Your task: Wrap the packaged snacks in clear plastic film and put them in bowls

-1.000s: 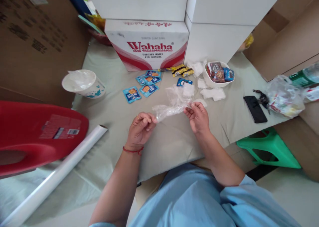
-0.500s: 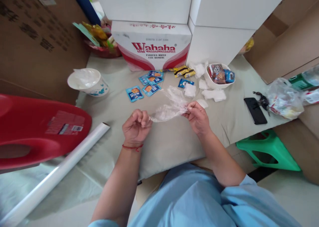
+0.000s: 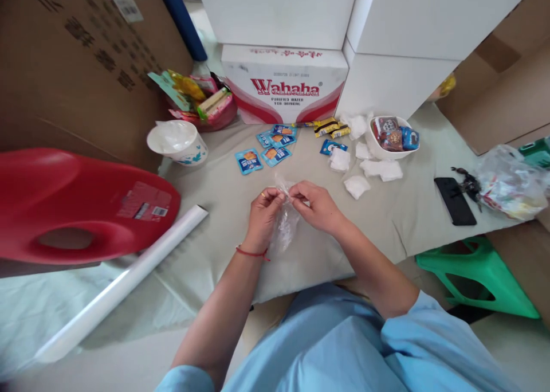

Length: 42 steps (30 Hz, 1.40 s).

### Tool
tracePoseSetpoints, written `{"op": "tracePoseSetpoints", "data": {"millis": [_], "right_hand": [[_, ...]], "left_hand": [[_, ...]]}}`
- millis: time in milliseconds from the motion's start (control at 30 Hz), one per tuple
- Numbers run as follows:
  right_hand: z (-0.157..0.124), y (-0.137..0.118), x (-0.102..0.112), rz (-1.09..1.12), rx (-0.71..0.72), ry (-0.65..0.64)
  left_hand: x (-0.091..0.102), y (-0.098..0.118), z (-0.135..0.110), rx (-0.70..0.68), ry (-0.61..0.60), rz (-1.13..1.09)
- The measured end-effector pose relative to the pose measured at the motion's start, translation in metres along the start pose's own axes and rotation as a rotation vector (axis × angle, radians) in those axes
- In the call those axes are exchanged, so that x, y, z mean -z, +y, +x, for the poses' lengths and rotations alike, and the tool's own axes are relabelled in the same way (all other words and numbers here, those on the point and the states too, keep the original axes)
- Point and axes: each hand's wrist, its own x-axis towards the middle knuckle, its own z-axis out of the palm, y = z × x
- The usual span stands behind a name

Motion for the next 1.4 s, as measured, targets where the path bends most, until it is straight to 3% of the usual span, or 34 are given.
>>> {"op": "tracePoseSetpoints", "data": {"millis": [200,300,567,767,900,1067,1233,1333,1400], "right_hand": [[-0.01,-0.001,0.001,-0.038,0.048,-0.025],[-0.013,-0.005,-0.002,-0.022,0.053,-0.029],[-0.015,-0.01,0.002,0.513,-0.204,0.107],[-0.016,-0.002,0.015,0.666,-0.339,0.146],[-0.012,0.014,0.027,0.691,-0.408,0.128],[0.0,0.033,0.04,0.712,-0.491,0.119],[0.012,0.035,0.031,0.805,-0.688,-0.031],[0.018,0.033,0.017,0.719,-0.672,-0.091],[0.02,0.034,0.01,0.637,-0.618,-0.08]], "left_hand": [[-0.003,0.005,-0.016,0.002,0.033,0.079],[-0.003,0.014,-0.024,-0.047,0.113,0.127],[0.022,0.03,-0.046,0.019,0.142,0.09],[0.043,0.051,-0.056,0.096,0.103,-0.187],[0.061,0.063,-0.053,0.149,0.061,-0.248],[0.074,0.061,-0.044,0.209,0.075,-0.23],[0.068,0.051,-0.04,0.217,0.01,-0.174],[0.068,0.044,-0.037,0.232,0.002,-0.181],[0.073,0.04,-0.032,0.229,0.082,-0.207]]}}
